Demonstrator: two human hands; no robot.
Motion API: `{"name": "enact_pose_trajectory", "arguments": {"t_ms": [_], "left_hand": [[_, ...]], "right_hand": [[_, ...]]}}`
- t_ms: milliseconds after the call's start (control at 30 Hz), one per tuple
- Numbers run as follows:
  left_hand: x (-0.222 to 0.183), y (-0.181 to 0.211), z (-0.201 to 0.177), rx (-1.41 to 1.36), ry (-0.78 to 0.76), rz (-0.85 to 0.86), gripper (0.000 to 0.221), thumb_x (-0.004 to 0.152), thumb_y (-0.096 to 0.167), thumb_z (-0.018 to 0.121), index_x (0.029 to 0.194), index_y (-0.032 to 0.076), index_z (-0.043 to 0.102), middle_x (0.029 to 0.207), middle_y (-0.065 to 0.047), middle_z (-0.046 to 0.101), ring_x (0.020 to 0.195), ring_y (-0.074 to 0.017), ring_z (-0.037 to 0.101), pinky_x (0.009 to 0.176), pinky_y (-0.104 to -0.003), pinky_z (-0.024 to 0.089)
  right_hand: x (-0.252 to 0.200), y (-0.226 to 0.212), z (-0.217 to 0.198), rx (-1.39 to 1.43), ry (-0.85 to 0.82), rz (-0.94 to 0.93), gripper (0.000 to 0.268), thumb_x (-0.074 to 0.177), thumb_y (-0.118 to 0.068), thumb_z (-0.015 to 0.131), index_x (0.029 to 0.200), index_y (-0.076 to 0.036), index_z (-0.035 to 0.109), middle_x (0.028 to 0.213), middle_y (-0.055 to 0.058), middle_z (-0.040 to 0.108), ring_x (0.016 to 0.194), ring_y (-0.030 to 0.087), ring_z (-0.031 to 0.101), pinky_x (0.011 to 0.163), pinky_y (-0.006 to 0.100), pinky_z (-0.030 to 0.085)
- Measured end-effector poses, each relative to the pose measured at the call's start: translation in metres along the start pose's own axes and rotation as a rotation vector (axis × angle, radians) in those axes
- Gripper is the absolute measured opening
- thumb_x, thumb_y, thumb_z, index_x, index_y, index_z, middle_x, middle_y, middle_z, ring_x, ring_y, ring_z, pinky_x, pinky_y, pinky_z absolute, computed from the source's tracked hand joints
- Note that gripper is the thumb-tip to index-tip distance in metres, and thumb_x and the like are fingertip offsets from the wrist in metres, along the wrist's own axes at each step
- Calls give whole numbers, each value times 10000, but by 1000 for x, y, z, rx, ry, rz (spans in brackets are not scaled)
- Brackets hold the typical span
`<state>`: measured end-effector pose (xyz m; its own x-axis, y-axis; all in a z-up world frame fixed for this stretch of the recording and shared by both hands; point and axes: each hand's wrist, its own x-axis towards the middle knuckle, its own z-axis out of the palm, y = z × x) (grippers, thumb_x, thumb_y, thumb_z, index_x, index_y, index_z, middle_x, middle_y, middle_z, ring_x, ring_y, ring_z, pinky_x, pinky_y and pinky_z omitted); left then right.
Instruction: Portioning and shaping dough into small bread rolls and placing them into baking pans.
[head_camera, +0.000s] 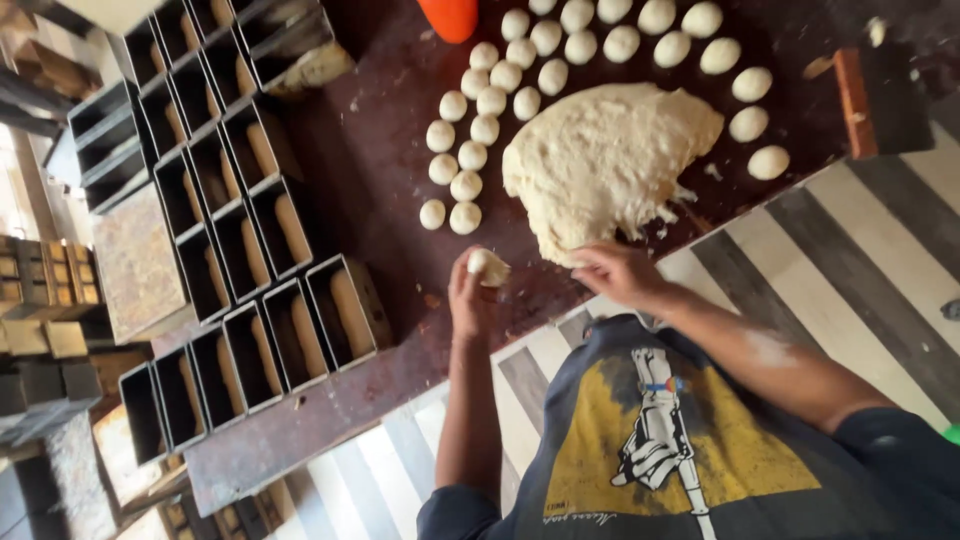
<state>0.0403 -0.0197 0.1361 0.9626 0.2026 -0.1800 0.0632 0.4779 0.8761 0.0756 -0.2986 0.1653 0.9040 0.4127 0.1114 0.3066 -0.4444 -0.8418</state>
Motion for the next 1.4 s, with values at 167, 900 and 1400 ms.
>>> {"name": "enact_pose_trajectory", "arguments": {"t_ms": [167, 900, 1400], "left_hand": [[-16, -15, 71, -431, -203, -110, 360, 1018, 160, 556, 1363, 59, 545, 1217, -118, 651, 1086, -243, 671, 926, -366, 589], [-8, -21, 35, 256, 363, 141, 271, 926, 174, 713, 1127, -8, 702, 1042, -137, 727, 891, -201, 685, 764, -315, 598], [-51, -62, -72, 1490, 271, 769, 177, 852, 209, 695, 950, 62, 691, 1033, -172, 692, 1002, -368, 634, 903, -475, 521]], "right_hand": [[43, -58, 10, -167, 185, -591, 378, 957, -290, 699, 1201, -11, 621, 1112, 163, 676, 844, 257, 733, 712, 313, 603], [46, 12, 81, 502, -51, 229, 477, 1000, -460, 631, 855, -6, 653, 649, 90, 623, 522, 158, 570, 488, 337, 465], [-4, 89, 16, 116, -101, 398, 586, 881, -536, 710, 1172, -27, 723, 1021, 114, 792, 931, 203, 747, 844, 349, 587]]}}
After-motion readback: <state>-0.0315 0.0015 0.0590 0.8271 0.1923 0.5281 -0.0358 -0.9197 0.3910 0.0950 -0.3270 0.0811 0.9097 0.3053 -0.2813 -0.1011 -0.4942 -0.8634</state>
